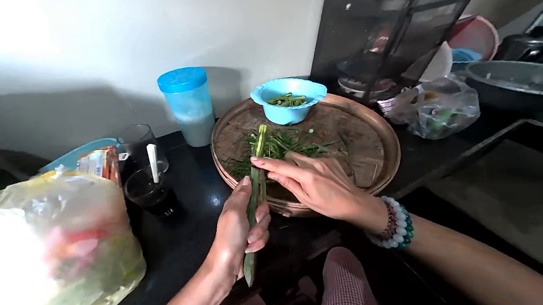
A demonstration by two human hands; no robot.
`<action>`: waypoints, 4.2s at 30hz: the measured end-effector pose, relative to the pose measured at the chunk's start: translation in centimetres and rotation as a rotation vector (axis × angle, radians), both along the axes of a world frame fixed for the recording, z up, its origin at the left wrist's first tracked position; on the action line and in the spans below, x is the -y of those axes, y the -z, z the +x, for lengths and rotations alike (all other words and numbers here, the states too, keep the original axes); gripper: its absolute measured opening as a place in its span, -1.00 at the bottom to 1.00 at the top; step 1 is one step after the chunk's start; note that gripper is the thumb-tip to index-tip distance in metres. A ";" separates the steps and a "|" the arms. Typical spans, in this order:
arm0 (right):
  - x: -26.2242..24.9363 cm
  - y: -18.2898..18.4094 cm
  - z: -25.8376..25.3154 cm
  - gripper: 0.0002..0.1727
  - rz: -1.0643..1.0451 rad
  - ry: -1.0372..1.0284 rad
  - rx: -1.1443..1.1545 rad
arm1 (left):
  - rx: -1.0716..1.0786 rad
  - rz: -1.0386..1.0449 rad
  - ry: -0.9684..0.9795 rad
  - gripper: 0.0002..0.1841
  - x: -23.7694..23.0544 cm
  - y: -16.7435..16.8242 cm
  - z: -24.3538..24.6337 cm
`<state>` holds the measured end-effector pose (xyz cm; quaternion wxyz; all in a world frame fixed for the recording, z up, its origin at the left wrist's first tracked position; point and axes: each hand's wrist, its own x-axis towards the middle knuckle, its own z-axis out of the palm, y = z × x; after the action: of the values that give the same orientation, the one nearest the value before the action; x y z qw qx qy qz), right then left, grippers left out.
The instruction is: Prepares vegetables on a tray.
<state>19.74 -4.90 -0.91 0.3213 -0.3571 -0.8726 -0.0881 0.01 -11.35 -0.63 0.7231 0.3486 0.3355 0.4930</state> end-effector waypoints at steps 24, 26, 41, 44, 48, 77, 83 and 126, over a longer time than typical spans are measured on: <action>-2.8 -0.5 2.1 -0.56 -0.123 0.116 -0.017 | -0.044 0.033 0.089 -0.52 0.2 0.8 0.0; -4.0 -0.9 2.8 -0.58 -0.161 0.186 -0.009 | -0.038 0.002 0.107 -0.51 0.0 0.9 0.1; 0.1 -1.0 1.2 -0.53 -0.239 0.028 0.013 | 0.089 -0.081 0.082 -0.44 -0.7 0.6 -0.3; 0.9 -0.2 0.0 -0.54 -0.112 0.016 0.059 | 0.134 -0.072 0.107 -0.45 -0.5 0.6 -0.5; -1.2 -0.6 0.6 -0.55 -0.045 0.050 0.018 | 0.214 -0.081 0.184 -0.46 -0.2 0.6 -0.8; -1.2 -1.2 -0.4 -0.57 -0.094 0.130 0.001 | 0.457 -0.191 0.282 -0.49 -0.7 0.1 -1.3; -5.6 -2.2 4.5 -0.57 -0.386 0.290 -0.044 | 0.361 -0.152 0.287 -0.51 -0.5 0.0 -1.3; 0.8 -0.3 0.6 -0.55 -0.069 0.038 0.004 | 0.140 -0.059 0.183 -0.40 -0.5 0.3 -0.2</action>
<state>20.36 -5.68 -0.62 0.3051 -0.3843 -0.8689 -0.0647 -0.17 -10.90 -0.94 0.7965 0.3212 0.2653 0.4381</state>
